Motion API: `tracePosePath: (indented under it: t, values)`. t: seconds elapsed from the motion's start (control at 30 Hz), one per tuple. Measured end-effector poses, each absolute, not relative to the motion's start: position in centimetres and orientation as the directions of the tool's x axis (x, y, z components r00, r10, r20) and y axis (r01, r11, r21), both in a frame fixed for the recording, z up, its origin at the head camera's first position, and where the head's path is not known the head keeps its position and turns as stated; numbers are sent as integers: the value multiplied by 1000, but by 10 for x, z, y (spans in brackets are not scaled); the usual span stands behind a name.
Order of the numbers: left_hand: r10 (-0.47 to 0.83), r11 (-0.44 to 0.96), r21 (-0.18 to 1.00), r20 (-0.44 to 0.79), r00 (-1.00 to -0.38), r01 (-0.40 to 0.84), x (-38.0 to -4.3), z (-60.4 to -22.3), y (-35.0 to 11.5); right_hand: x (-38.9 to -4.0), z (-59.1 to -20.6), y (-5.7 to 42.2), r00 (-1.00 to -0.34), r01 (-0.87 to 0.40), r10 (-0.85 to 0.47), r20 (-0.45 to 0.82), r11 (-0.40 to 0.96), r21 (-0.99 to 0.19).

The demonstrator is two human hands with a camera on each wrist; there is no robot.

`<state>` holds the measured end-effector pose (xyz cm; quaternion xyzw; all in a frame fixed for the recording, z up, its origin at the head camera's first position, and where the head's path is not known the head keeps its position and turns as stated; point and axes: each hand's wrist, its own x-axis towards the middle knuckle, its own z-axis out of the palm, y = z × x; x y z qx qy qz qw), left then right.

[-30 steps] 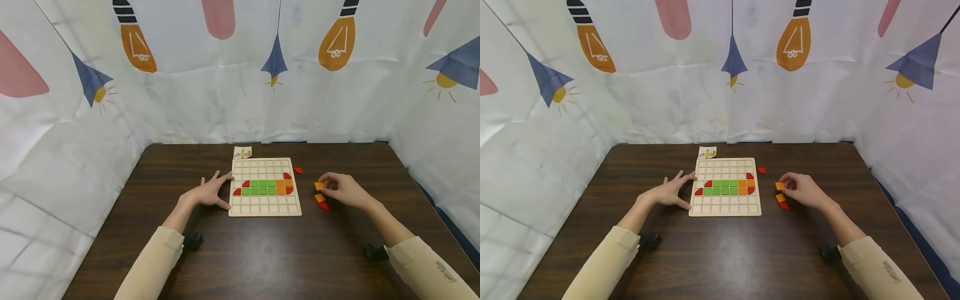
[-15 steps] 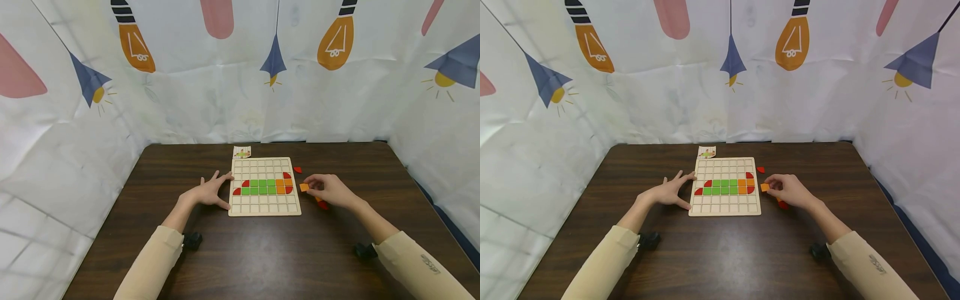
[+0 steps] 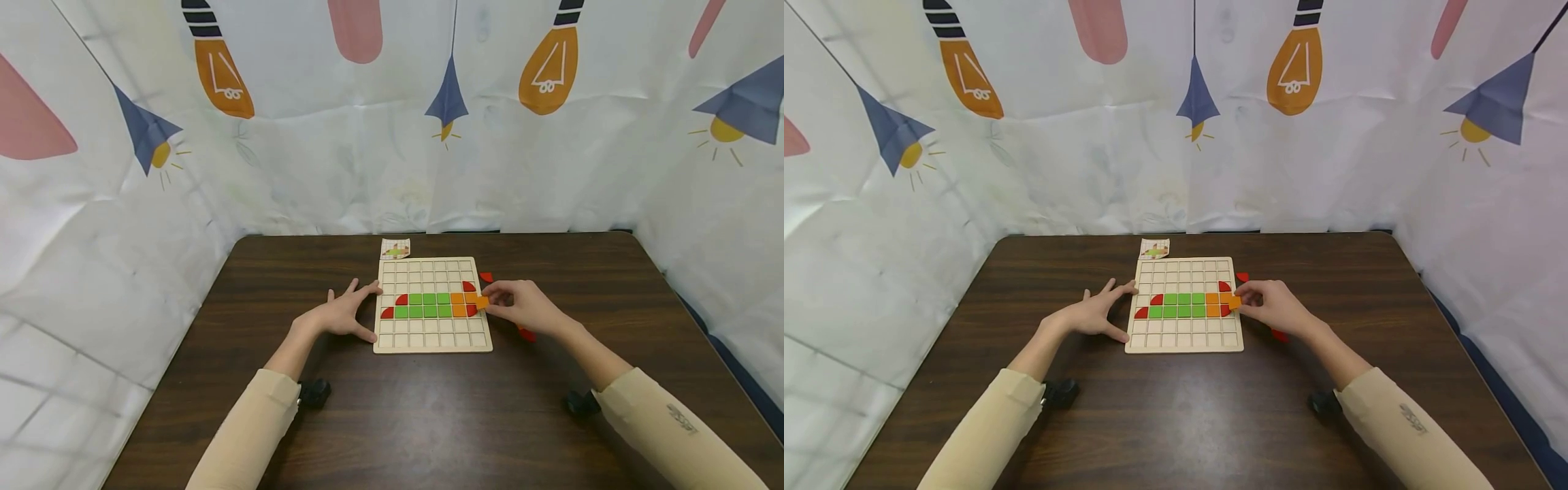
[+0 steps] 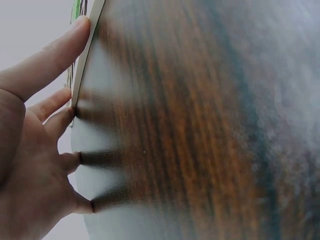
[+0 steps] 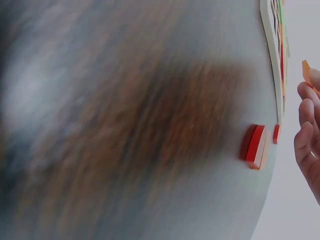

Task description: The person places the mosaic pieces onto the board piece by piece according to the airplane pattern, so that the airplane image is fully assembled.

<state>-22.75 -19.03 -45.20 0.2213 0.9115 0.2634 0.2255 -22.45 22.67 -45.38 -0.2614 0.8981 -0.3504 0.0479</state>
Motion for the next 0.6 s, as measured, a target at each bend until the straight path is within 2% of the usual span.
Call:
tracePosePath:
  t: [0.6]
  values:
    - [523,760,586,-295,-800,281,-228,-452,-191,-237,-453,202,-853,-456,-505,132,598,-659]
